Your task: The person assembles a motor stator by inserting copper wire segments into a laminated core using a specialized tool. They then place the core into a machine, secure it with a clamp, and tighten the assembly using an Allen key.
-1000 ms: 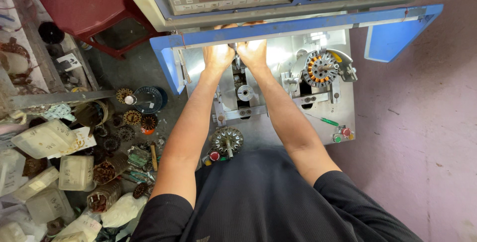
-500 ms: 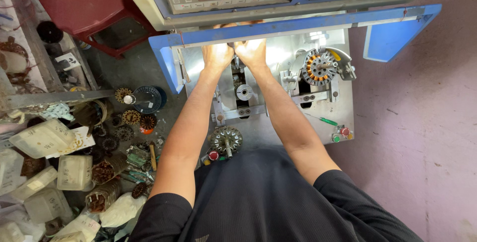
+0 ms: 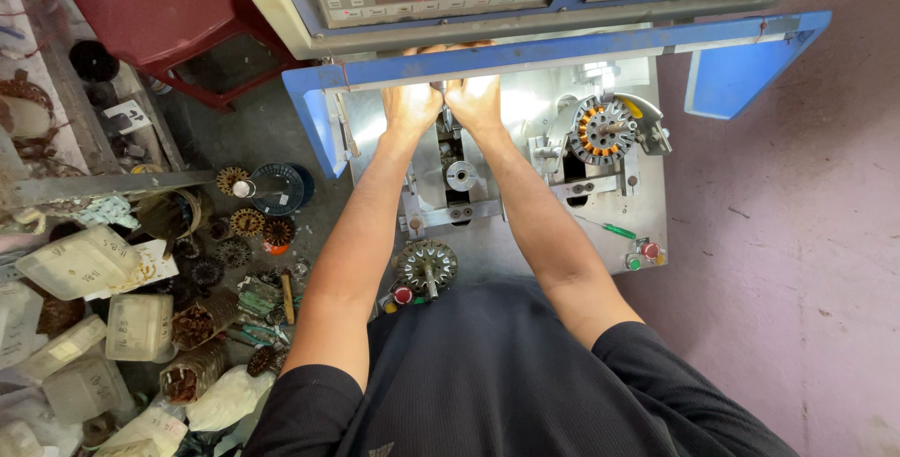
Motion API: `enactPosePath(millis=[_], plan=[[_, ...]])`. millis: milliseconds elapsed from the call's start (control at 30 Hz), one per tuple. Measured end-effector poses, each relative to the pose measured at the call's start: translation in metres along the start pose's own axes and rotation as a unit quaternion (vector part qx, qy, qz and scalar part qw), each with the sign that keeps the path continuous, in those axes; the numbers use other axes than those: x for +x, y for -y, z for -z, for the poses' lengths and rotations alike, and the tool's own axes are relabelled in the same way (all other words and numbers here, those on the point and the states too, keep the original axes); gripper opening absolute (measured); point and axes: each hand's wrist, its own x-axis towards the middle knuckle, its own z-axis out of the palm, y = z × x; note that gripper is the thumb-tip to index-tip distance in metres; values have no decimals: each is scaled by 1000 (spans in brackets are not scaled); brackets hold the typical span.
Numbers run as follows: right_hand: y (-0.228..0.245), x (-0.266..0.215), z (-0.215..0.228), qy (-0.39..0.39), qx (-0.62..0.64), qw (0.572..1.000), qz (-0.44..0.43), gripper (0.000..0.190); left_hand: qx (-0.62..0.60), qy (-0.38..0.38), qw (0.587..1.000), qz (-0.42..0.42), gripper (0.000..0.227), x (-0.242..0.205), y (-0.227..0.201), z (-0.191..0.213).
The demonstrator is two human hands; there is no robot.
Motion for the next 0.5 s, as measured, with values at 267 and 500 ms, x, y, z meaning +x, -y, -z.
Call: enactPosePath(millis=[267,500], plan=[[-3,-1,0,-6,-14,999,-38,13,20,37,999,21,17,2,0,0],[-16,-5,-3,-10,11,1000,12,10,-13,41,999,13,17,-2,3,0]])
